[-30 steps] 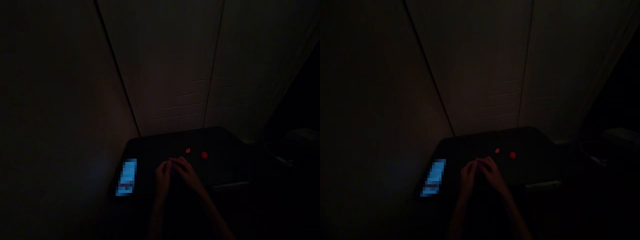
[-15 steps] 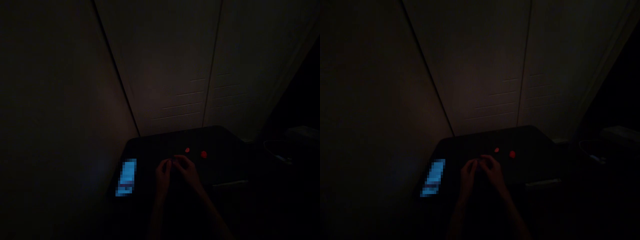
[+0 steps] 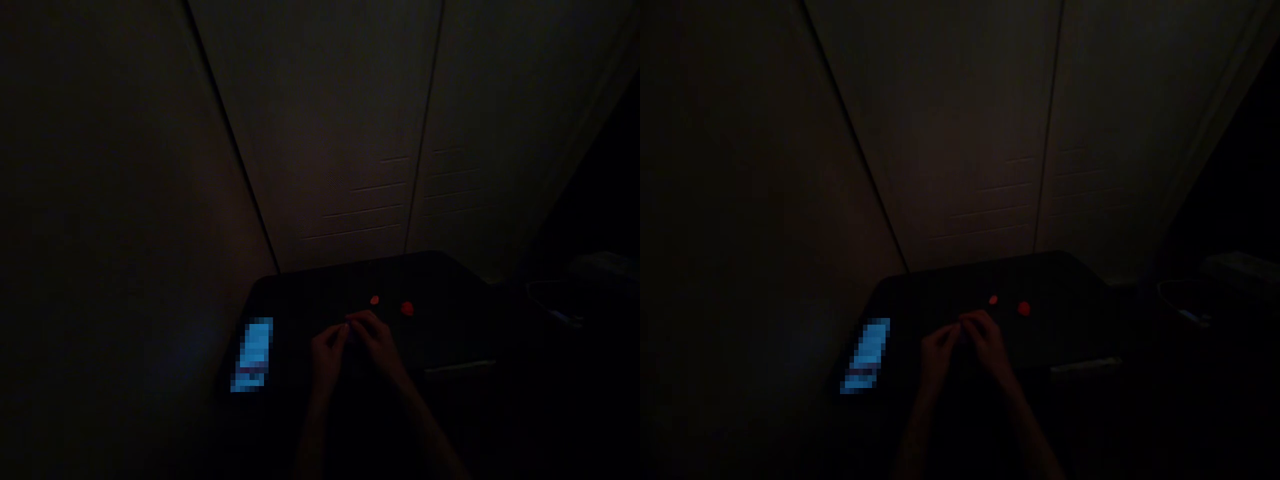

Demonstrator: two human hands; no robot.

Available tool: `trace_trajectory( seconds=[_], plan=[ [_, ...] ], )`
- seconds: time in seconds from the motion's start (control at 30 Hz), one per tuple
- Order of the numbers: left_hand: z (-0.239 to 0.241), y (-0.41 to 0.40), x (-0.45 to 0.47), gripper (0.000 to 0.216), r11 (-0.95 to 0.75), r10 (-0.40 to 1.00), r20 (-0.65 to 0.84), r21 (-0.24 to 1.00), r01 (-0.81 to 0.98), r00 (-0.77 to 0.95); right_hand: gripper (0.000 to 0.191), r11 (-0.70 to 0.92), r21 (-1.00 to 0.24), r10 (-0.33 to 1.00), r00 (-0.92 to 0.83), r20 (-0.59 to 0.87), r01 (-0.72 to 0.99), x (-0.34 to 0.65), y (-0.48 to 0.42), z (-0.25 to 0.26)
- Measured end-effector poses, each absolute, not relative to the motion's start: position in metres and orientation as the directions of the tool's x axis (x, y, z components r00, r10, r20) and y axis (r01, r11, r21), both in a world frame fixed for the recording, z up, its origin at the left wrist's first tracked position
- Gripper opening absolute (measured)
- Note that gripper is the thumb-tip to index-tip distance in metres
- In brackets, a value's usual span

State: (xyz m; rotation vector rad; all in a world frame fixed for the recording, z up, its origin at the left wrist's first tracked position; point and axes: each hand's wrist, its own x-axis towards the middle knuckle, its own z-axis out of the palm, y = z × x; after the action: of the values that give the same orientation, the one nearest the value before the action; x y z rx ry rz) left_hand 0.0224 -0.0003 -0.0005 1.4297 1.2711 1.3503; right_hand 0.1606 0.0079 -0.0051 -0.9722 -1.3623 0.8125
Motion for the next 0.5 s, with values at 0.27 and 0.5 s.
trace_trajectory(
  seconds=[0.27,0.5],
  plan=[
    [-0.0032,-0.0003,0.0216,0.033,-0.22,0.968,0.235,0.963,0.158,-0.089,0.02,0.398,-0.914,0.915,0.039,0.402,0.082,0.1599,0.0065,-0.0016],
    [-0.0008,-0.0015,0.0233,0.036,-0.238,0.963,0.254,0.959,0.154,-0.094,0.025,0.352,-0.933,0.93,0.084,0.358,0.08,0.1596,0.0055,0.0005]
  ],
)
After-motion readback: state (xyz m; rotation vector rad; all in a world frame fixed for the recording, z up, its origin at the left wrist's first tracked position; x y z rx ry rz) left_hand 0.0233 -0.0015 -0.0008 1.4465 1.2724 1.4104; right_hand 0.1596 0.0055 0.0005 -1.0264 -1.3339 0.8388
